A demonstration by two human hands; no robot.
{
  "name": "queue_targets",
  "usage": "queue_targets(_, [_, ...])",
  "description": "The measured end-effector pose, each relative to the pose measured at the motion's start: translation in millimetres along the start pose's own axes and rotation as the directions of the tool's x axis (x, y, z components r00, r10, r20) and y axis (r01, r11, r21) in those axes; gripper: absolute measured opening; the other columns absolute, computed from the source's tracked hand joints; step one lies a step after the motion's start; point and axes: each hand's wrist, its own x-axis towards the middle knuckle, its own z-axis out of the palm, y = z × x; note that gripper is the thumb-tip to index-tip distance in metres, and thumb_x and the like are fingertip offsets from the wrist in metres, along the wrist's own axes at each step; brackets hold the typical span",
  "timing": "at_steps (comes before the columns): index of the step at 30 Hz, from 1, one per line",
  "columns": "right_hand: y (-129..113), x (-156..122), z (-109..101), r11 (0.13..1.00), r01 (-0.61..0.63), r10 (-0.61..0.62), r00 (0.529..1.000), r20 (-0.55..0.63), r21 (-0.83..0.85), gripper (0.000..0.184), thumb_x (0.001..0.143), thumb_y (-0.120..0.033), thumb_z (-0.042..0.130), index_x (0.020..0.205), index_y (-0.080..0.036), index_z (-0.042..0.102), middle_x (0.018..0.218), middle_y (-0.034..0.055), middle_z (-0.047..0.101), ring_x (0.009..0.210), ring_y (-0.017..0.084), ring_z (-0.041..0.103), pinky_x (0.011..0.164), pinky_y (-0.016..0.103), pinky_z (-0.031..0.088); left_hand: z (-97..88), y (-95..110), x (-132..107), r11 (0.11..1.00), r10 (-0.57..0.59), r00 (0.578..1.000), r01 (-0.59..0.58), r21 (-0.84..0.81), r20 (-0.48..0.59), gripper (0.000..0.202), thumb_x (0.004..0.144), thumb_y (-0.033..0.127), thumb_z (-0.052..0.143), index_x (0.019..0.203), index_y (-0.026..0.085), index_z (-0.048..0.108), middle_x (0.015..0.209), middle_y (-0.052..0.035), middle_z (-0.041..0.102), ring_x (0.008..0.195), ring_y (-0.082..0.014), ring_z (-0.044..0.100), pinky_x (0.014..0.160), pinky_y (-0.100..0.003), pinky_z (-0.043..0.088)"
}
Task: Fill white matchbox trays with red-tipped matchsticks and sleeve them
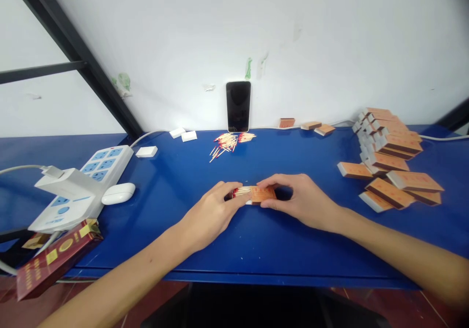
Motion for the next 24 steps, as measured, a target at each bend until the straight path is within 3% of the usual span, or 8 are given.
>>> queue_targets(3, [-2, -2, 9, 0.989, 0.089, -0.096, 0.994, -0.049, -0.116, 0.026, 0.085, -0.034, 0.069, 0.109, -0.023, 0.070, 0.106, 0.0022, 0.075, 0.096, 0.020, 0.070, 0.088, 0.036, 0.056, -3.1, 2, 6, 0.959, -0.095, 0.995, 0.080, -0.274, -0.040, 0.030, 0.098, 0.023, 0.050, 0.125, 0.020, 0.063, 0.123, -0.0100, 0.065, 0.106, -0.0208, 0.064, 0.094, -0.039, 0.055])
queue_targets(6, [-1, -4, 16, 0.967, 0.181, -0.198, 0.977, -0.080, -0.180, 0.027, 0.087, -0.028, 0.067, 0.113, -0.022, 0.067, 0.111, 0.0041, 0.074, 0.099, 0.020, 0.069, 0.088, 0.036, 0.056, -5.1, 2, 10, 0.858, -0.240, 0.969, 0.186, -0.479, -0.055, 0.029, 0.092, 0.029, 0.063, 0.118, 0.019, 0.067, 0.119, -0.0079, 0.068, 0.104, -0.0199, 0.065, 0.095, -0.035, 0.054])
queue_targets(8, [-1, -4, 18, 0.957, 0.213, -0.237, 0.965, -0.107, -0.199, 0.027, 0.087, -0.026, 0.067, 0.113, -0.022, 0.066, 0.111, 0.0041, 0.074, 0.100, 0.019, 0.069, 0.087, 0.035, 0.057, -6.6, 1, 13, 0.751, -0.358, 0.934, 0.286, -0.595, -0.004, 0.027, 0.090, 0.033, 0.065, 0.111, 0.018, 0.071, 0.116, -0.0084, 0.069, 0.094, -0.0191, 0.068, 0.088, -0.033, 0.056])
queue_targets(11, [-1, -5, 18, 0.928, 0.306, -0.344, 0.924, -0.170, -0.214, 0.023, 0.089, -0.024, 0.065, 0.112, -0.023, 0.066, 0.114, 0.0053, 0.073, 0.103, 0.020, 0.068, 0.087, 0.036, 0.058, -9.3, -1, 17, 0.500, -0.491, 0.856, 0.430, -0.752, 0.163, 0.033, 0.090, 0.037, 0.064, 0.114, 0.016, 0.068, 0.098, -0.0077, 0.072, 0.077, -0.0159, 0.068, 0.074, -0.029, 0.057])
queue_targets(14, [-2, -6, 18, 0.890, 0.393, -0.443, 0.866, -0.231, -0.233, 0.022, 0.090, -0.024, 0.063, 0.112, -0.022, 0.065, 0.115, 0.0074, 0.072, 0.104, 0.019, 0.067, 0.087, 0.036, 0.059, -11.3, -2, 20, 0.320, -0.461, 0.837, 0.467, -0.824, 0.295, 0.037, 0.090, 0.039, 0.064, 0.116, 0.013, 0.066, 0.077, -0.0038, 0.069, 0.062, -0.0122, 0.063, 0.062, -0.025, 0.054])
queue_targets(18, [-8, -8, 17, 0.843, 0.490, -0.535, 0.806, -0.254, -0.221, 0.020, 0.089, -0.022, 0.065, 0.110, -0.021, 0.065, 0.112, 0.0088, 0.072, 0.103, 0.019, 0.067, 0.089, 0.036, 0.059, -12.9, 0, 21, 0.190, -0.391, 0.858, 0.430, -0.882, 0.334, 0.031, 0.088, 0.038, 0.067, 0.106, 0.012, 0.066, 0.069, -0.0017, 0.066, 0.059, -0.0108, 0.062, 0.059, -0.022, 0.052])
queue_targets(22, [-20, -16, 13, 0.820, 0.549, -0.571, 0.777, -0.266, -0.160, 0.017, 0.091, -0.021, 0.063, 0.108, -0.020, 0.065, 0.113, 0.0087, 0.071, 0.103, 0.017, 0.067, 0.091, 0.034, 0.057, -13.7, 3, 20, 0.098, -0.298, 0.891, 0.385, -0.918, 0.342, 0.034, 0.085, 0.041, 0.071, 0.104, 0.015, 0.061, 0.062, 0.0024, 0.063, 0.053, -0.0100, 0.060, 0.054, -0.020, 0.049])
queue_targets(24, [-25, -23, 11, 0.823, 0.552, -0.566, 0.775, -0.282, -0.134, 0.017, 0.092, -0.021, 0.062, 0.108, -0.021, 0.065, 0.113, 0.0081, 0.071, 0.102, 0.016, 0.067, 0.092, 0.033, 0.057, -13.2, 6, 19, 0.094, -0.265, 0.909, 0.356, -0.930, 0.321, 0.038, 0.083, 0.045, 0.072, 0.103, 0.016, 0.059, 0.066, 0.0022, 0.063, 0.055, -0.0097, 0.060, 0.055, -0.020, 0.048])
